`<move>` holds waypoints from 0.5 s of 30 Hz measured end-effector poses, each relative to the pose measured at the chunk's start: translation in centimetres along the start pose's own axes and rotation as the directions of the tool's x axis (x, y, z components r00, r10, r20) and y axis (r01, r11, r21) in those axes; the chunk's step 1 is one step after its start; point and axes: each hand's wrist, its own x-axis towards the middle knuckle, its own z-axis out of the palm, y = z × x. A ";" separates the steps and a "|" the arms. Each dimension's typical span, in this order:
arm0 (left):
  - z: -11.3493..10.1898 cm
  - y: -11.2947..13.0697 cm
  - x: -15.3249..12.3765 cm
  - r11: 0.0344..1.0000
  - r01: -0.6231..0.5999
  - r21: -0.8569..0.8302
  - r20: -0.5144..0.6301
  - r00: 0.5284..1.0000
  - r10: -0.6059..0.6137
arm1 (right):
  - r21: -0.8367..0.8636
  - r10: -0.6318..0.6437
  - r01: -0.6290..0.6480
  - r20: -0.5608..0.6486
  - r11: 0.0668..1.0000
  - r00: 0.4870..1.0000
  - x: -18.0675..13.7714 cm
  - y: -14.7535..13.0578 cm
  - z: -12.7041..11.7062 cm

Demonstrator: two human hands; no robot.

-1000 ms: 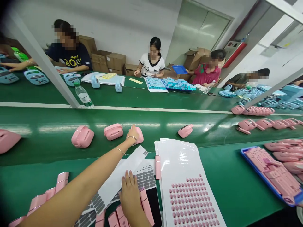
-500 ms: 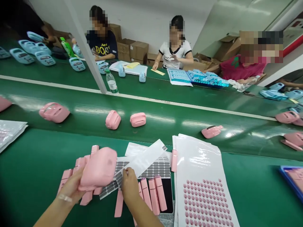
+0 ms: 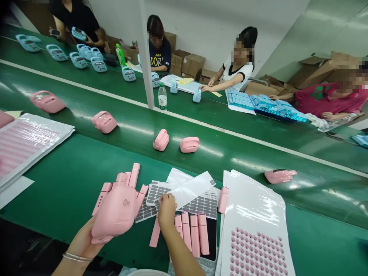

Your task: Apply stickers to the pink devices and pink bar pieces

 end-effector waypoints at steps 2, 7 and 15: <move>0.0 -0.3 -0.4 1.000 -0.017 -0.006 -0.003 1.000 0.017 | 0.069 0.008 -0.009 0.017 0.998 1.000 0.2 0.2 -0.5; 0.1 -0.3 -1.0 1.000 -0.011 -0.017 0.037 0.999 0.011 | 0.228 0.031 -0.036 0.026 0.973 0.999 0.3 0.6 -1.3; 0.1 -0.4 -1.1 1.000 -0.016 -0.016 0.032 0.999 0.017 | 0.311 0.008 0.008 -0.050 0.950 0.999 -0.2 0.9 -1.1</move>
